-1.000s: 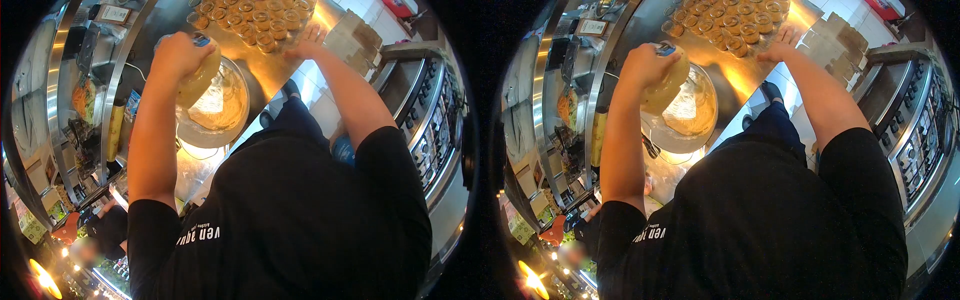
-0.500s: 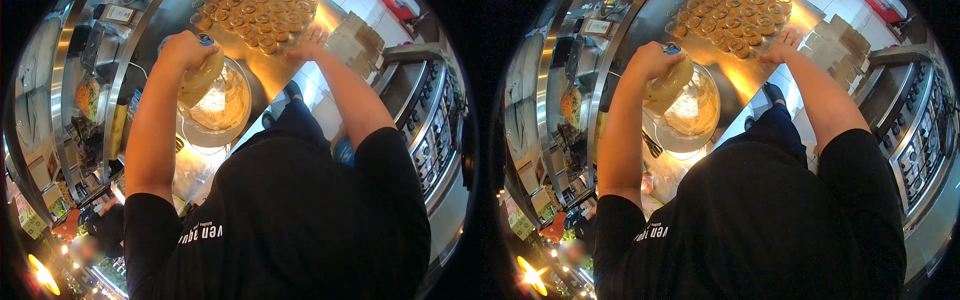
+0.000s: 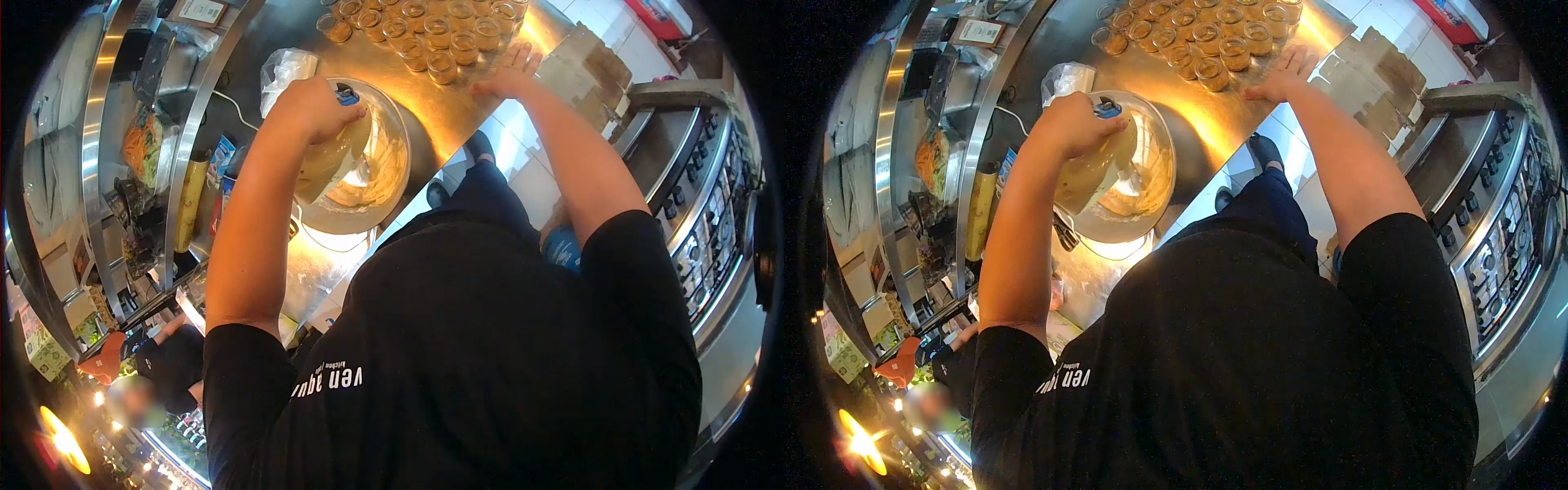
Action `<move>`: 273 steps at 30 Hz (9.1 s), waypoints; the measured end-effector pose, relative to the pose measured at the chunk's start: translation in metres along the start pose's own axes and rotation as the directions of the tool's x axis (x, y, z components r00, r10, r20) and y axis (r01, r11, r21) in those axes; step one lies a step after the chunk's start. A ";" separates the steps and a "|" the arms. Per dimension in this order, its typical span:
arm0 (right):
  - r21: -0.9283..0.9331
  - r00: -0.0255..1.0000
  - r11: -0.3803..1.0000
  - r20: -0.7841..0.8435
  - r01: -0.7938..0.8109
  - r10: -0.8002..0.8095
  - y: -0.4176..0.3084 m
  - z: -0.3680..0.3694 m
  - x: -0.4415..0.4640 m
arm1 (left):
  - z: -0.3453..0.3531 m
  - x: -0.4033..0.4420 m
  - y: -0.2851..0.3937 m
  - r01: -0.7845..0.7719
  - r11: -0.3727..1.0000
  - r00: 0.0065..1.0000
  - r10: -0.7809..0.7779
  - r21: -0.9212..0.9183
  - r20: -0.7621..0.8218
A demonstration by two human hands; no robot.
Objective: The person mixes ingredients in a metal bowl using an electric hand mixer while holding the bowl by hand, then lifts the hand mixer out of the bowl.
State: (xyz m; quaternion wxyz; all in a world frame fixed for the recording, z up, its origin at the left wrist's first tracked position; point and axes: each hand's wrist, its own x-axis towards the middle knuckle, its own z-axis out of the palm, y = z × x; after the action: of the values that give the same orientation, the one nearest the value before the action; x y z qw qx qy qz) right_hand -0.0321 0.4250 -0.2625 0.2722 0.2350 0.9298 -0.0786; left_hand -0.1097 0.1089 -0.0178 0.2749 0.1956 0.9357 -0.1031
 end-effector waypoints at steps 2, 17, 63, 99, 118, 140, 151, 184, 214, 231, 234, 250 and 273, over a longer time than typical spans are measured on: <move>-0.010 1.000 1.000 -0.015 -0.021 0.021 -0.001 0.000 -0.001 | 0.004 0.000 -0.007 -0.009 1.000 1.000 0.010 -0.030 0.007; -0.036 0.999 0.999 -0.035 0.002 -0.003 0.003 0.011 0.009 | 0.034 -0.038 -0.062 0.057 0.987 0.995 -0.069 -0.151 -0.073; 0.030 0.998 0.999 -0.055 -0.010 0.012 0.006 0.015 0.011 | 0.053 -0.100 -0.071 0.049 0.954 0.948 -0.138 -0.296 -0.288; 0.018 1.000 1.000 0.022 0.019 -0.019 0.001 -0.002 -0.003 | 0.051 -0.094 -0.042 -0.051 0.956 0.942 -0.050 -0.289 -0.331; 0.005 1.000 1.000 0.028 0.000 0.000 0.001 -0.002 -0.001 | 0.050 -0.102 -0.049 -0.062 0.925 0.957 -0.052 -0.374 -0.286; 0.009 0.999 1.000 -0.031 -0.010 0.010 0.002 0.007 0.007 | 0.074 -0.146 -0.064 0.086 0.909 0.940 -0.210 -0.409 -0.269; 0.070 1.000 0.997 0.015 -0.027 0.026 0.002 0.002 -0.001 | 0.089 -0.159 -0.074 0.128 0.882 0.912 -0.285 -0.454 -0.296; 0.758 0.671 0.445 0.014 0.476 -0.742 -0.129 -0.076 -0.066 | 0.059 -0.131 -0.040 0.426 0.715 0.796 -0.588 -0.554 -0.147; 0.784 0.226 0.619 0.596 0.047 -0.771 -0.117 -0.038 -0.051 | 0.051 -0.109 0.017 0.485 0.507 0.651 -0.754 -0.712 -0.093; 0.924 0.572 0.328 0.163 0.197 -0.804 -0.157 -0.055 -0.020 | 0.062 -0.102 0.021 0.372 0.618 0.701 -0.676 -0.693 -0.227; 0.908 0.539 0.358 0.194 0.217 -0.819 -0.157 -0.053 -0.017 | 0.062 -0.089 0.020 0.314 0.608 0.659 -0.693 -0.729 -0.293; 0.749 0.299 0.631 0.566 0.202 -0.768 -0.121 -0.054 -0.037 | 0.060 -0.124 0.027 0.484 0.437 0.626 -0.778 -0.758 -0.049; 0.898 0.539 0.433 0.405 -0.083 -0.738 -0.122 -0.057 -0.044 | 0.070 -0.143 0.027 0.560 0.443 0.586 -0.809 -0.700 -0.044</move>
State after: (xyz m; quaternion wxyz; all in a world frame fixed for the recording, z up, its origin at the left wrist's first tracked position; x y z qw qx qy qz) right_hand -0.0847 0.3158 -0.1885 0.4629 0.0622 0.5799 -0.6675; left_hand 0.0456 0.0677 0.0012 0.0711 -0.2954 0.9417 0.1446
